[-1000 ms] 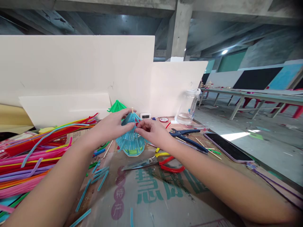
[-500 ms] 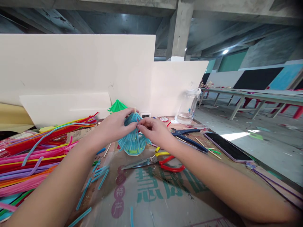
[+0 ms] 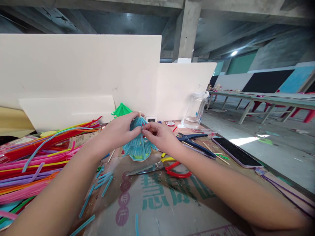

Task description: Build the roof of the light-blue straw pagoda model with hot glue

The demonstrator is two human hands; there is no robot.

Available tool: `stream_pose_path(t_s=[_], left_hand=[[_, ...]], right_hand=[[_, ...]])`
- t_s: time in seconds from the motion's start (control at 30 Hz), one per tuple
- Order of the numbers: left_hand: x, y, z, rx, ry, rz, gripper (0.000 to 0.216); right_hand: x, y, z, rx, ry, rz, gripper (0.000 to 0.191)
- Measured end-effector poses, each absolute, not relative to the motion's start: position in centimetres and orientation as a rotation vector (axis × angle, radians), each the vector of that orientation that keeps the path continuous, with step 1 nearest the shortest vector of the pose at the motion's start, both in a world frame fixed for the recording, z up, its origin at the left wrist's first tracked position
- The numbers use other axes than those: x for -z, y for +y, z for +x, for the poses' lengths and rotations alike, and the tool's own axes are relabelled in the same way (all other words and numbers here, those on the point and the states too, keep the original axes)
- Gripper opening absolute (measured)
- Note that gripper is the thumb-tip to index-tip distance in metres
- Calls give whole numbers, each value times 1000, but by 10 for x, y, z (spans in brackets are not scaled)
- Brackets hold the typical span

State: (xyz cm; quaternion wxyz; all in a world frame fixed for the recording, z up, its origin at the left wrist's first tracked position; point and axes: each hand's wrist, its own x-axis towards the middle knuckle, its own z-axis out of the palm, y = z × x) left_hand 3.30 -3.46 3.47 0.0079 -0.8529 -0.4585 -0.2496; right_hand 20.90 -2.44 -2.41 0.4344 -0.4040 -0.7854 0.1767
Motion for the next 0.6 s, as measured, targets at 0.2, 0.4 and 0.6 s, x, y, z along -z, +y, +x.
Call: stream_pose_path(t_s=[0.2,0.4,0.6], left_hand=[[-37,-29,16,857,-1407,-2953,54],[-32,-11,6,1261,-1461,-2910,57],[-35,-7,0,1535,-1507,-2472,44]], right_hand=[[20,-29,207,-380,-1975,-1024,21],[21,-24,210,-394,-1936,-1005,27],[11,-27,219,-418,-1898,-1016,28]])
